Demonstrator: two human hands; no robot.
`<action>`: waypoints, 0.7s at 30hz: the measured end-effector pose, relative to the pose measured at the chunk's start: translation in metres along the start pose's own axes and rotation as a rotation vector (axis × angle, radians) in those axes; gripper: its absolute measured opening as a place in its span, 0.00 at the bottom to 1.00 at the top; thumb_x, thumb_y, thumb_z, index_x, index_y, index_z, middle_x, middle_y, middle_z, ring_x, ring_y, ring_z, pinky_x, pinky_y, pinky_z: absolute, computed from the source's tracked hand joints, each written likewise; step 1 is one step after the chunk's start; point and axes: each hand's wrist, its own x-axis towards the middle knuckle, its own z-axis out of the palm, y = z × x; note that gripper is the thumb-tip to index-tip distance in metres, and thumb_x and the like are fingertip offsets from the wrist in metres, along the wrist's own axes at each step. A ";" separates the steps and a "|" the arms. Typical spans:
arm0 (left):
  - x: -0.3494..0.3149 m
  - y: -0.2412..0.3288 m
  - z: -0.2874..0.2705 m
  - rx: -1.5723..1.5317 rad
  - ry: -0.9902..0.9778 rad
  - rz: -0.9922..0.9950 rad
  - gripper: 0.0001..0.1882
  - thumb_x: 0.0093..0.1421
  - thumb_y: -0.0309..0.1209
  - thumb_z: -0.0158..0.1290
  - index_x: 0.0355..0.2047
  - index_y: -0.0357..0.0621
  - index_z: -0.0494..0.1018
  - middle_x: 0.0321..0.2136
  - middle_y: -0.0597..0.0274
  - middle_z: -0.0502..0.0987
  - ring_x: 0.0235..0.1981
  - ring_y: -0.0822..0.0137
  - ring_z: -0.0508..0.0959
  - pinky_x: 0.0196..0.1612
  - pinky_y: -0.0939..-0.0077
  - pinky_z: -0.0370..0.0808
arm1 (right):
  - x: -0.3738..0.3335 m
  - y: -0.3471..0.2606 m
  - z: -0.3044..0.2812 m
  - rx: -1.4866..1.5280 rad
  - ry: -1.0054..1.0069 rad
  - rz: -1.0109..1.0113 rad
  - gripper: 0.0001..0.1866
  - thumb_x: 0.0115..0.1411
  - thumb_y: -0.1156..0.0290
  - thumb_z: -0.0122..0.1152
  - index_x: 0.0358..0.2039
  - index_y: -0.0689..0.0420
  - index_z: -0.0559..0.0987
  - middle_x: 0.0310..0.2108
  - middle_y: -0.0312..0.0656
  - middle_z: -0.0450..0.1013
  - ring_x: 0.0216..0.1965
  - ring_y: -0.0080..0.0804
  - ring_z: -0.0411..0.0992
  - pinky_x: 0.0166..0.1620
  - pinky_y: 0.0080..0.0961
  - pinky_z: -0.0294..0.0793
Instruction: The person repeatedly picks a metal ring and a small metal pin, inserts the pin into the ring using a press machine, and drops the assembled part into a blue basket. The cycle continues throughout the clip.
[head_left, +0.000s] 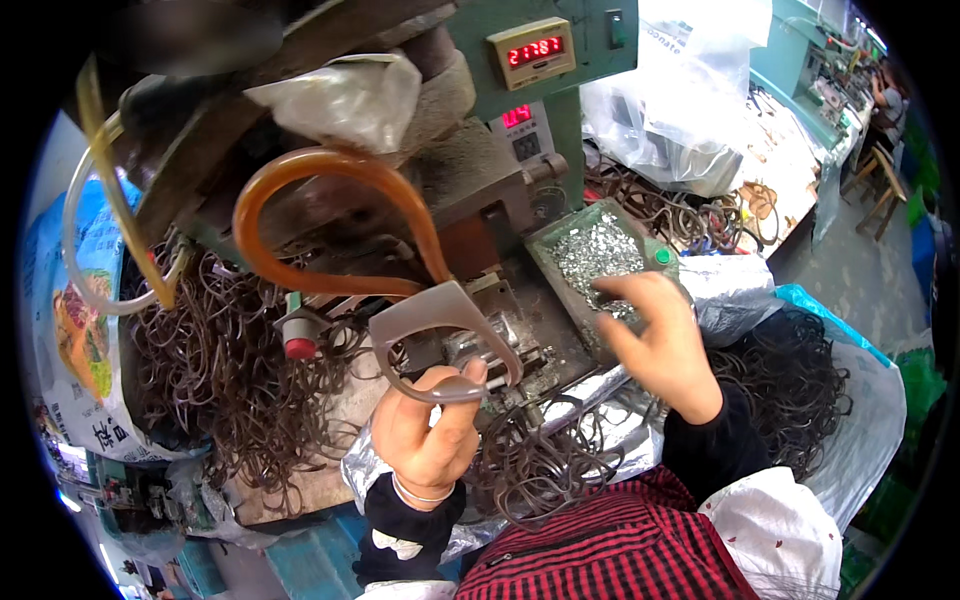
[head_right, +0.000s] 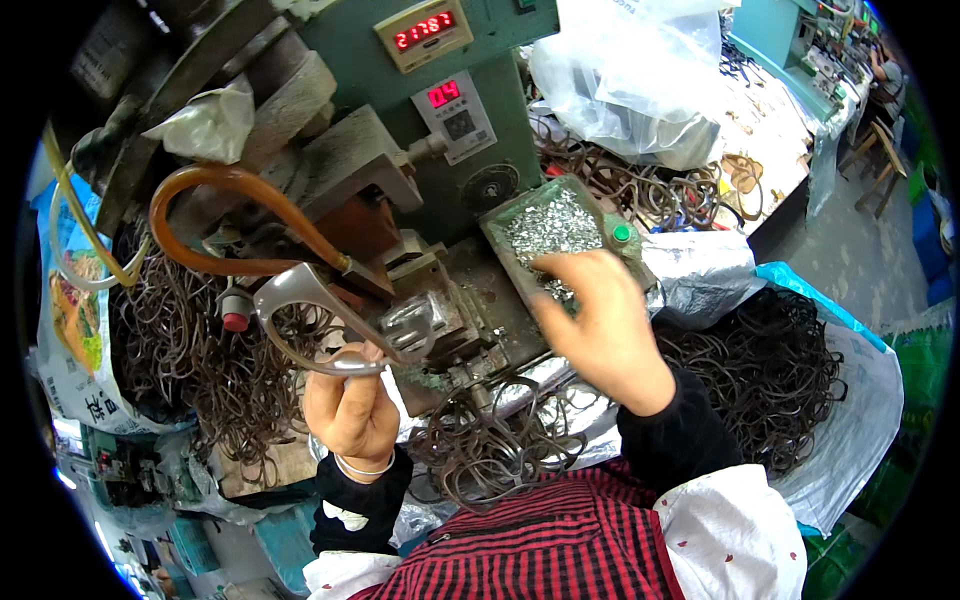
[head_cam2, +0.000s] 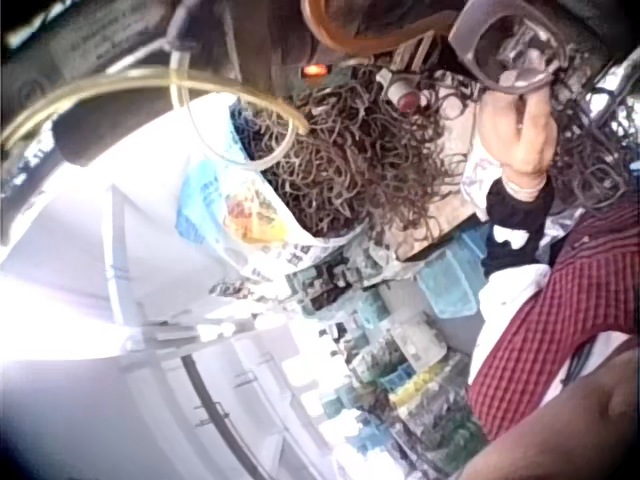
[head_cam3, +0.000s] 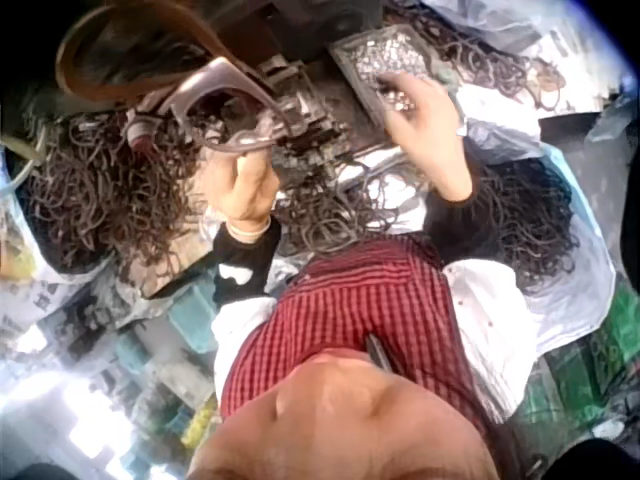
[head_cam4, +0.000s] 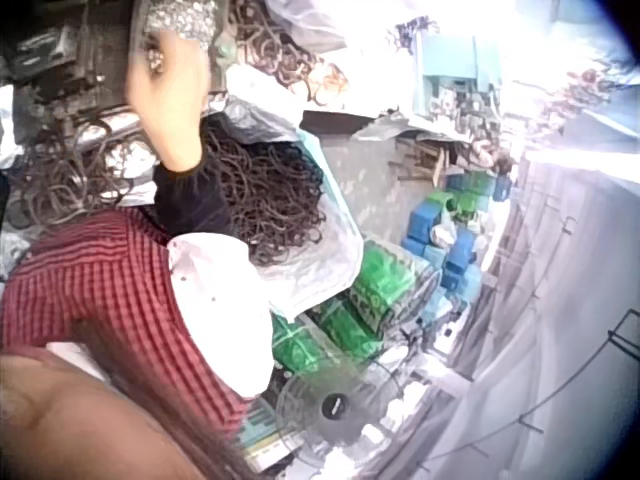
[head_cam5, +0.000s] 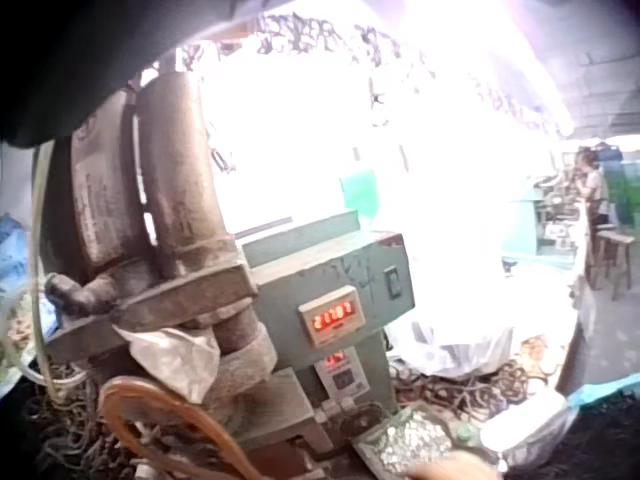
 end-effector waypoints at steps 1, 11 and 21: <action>-0.001 -0.001 0.002 0.001 -0.015 0.006 0.16 0.50 0.12 0.57 0.40 0.38 0.80 0.32 0.51 0.80 0.29 0.58 0.78 0.30 0.72 0.74 | -0.011 0.015 -0.001 -0.187 0.105 0.061 0.16 0.51 0.73 0.65 0.42 0.59 0.80 0.41 0.47 0.76 0.43 0.49 0.72 0.47 0.39 0.72; -0.014 -0.004 0.013 0.020 0.008 0.016 0.23 0.55 0.11 0.51 0.48 0.45 0.77 0.34 0.52 0.81 0.28 0.59 0.75 0.28 0.70 0.69 | 0.012 0.064 0.036 -0.434 0.287 -0.047 0.08 0.49 0.71 0.68 0.30 0.54 0.78 0.28 0.38 0.72 0.37 0.43 0.71 0.35 0.40 0.70; -0.011 -0.009 0.016 -0.072 0.028 0.055 0.19 0.53 0.13 0.51 0.42 0.45 0.77 0.33 0.55 0.82 0.27 0.57 0.79 0.27 0.70 0.70 | 0.030 0.068 0.031 -0.268 0.389 -0.064 0.03 0.54 0.73 0.65 0.30 0.57 0.82 0.28 0.41 0.76 0.36 0.43 0.73 0.39 0.37 0.73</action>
